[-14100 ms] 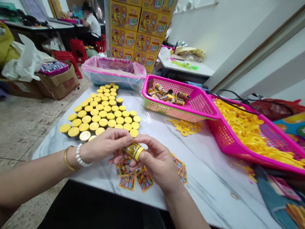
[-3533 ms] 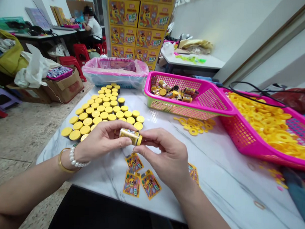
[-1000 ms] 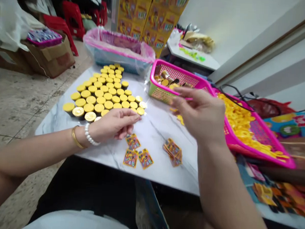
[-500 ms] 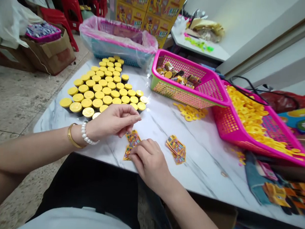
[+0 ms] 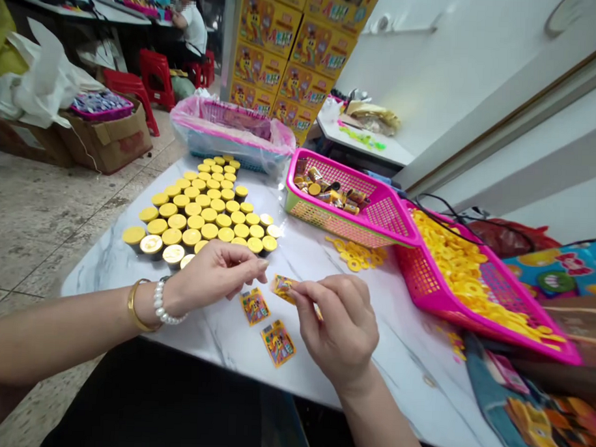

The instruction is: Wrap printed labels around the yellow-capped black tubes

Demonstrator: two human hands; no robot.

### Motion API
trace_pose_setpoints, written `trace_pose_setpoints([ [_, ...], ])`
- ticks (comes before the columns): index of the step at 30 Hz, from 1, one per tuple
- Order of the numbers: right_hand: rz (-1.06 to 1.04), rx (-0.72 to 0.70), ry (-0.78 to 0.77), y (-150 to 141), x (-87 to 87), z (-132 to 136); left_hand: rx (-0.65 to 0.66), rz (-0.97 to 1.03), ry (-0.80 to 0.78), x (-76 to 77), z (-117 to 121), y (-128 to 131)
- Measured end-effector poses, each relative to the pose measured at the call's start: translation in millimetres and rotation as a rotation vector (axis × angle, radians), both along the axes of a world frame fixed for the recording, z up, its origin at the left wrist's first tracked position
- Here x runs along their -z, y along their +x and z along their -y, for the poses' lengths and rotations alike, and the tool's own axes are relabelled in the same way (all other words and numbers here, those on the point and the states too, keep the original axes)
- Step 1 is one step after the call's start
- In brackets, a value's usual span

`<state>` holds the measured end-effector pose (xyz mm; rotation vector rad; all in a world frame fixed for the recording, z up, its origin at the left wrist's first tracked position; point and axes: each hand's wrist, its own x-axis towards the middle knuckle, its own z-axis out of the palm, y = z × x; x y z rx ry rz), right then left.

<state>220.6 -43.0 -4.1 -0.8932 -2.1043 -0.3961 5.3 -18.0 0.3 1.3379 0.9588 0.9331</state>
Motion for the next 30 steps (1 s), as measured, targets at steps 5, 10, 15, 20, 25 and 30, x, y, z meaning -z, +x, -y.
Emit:
trace_pose_setpoints([
  [5,0.086,0.005,0.129,-9.7,-2.1,-7.7,-0.101,0.015,0.137,4.9,1.6,0.7],
  [10,0.196,-0.086,0.19,-13.1,1.5,-8.4,0.06,0.105,-0.097,1.4,-1.2,-0.5],
  [15,-0.003,-0.174,0.009,-19.3,0.5,-17.9,-0.023,0.214,-0.177,-9.3,-5.3,-4.6],
  [20,-0.184,0.077,-0.238,-16.8,11.4,-47.7,-0.086,0.217,-0.214,-9.9,-10.0,-8.2],
  [25,0.007,0.103,-0.369,-14.2,36.1,-70.8,-0.206,0.218,-0.11,-8.2,-14.4,-9.4],
  [30,0.055,0.16,-0.325,-24.2,47.6,-69.1,-0.163,0.275,-0.2,-8.3,-16.6,-10.7],
])
